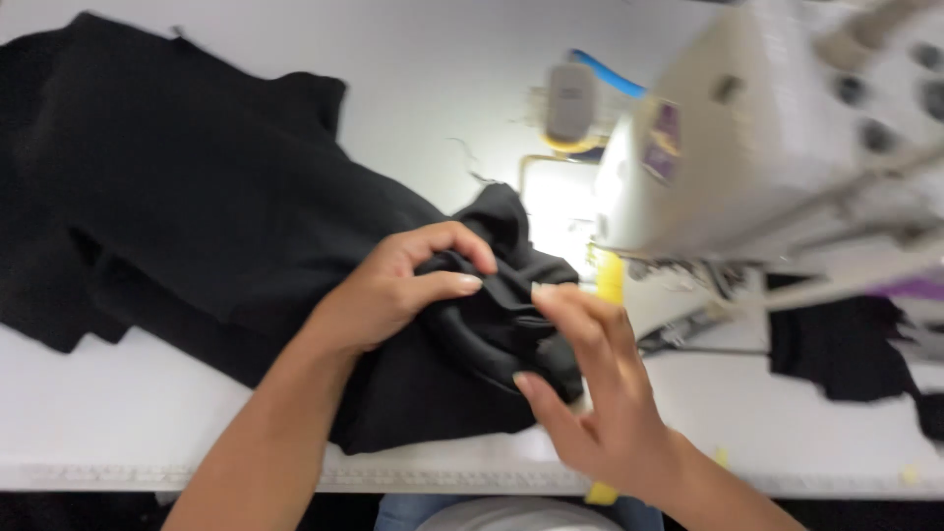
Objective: Trimming loose threads from a black garment using hand snips at a sewing workstation.
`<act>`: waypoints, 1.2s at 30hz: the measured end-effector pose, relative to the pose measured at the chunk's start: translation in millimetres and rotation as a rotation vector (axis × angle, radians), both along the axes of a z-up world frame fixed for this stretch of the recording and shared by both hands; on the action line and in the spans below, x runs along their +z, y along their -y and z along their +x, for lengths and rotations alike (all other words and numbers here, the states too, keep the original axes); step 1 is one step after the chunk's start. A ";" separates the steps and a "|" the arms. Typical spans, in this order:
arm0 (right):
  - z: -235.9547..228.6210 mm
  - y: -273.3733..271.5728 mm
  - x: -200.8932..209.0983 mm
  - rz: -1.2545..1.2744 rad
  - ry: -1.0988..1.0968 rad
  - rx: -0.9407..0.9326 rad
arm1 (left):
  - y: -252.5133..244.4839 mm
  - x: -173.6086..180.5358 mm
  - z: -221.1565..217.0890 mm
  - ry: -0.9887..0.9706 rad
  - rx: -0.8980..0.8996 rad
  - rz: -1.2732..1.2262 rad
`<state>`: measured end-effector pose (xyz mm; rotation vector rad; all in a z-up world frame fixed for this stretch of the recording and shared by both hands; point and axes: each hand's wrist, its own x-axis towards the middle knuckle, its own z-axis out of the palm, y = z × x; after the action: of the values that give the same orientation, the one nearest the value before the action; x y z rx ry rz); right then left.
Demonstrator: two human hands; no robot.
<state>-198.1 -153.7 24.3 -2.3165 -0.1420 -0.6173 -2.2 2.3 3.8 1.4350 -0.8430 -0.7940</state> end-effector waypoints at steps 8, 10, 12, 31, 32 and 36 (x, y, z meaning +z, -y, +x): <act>-87.5 128.3 -44.9 -0.770 -0.097 -0.169 | 7.5 27.8 -42.5 0.159 0.150 0.266; -87.1 142.2 -46.5 -0.863 -0.080 -0.159 | 6.9 42.5 -56.1 0.193 0.152 0.292; -83.1 143.2 -31.9 -0.896 0.238 -0.021 | 3.1 51.0 -69.0 0.192 0.154 0.323; -132.4 122.1 13.7 -0.308 0.154 -0.246 | -28.9 115.5 -111.7 0.307 0.134 0.407; -108.0 88.3 31.9 -0.122 0.082 -0.029 | -30.4 121.3 -117.3 0.452 0.063 0.302; 0.8 15.0 64.2 0.050 0.258 0.586 | -50.2 145.1 -132.1 0.611 0.005 0.219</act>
<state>-197.4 -168.7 88.5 -1.9936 -0.8776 -0.5957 -134.3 52.5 148.9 1.9165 -1.2370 -0.4479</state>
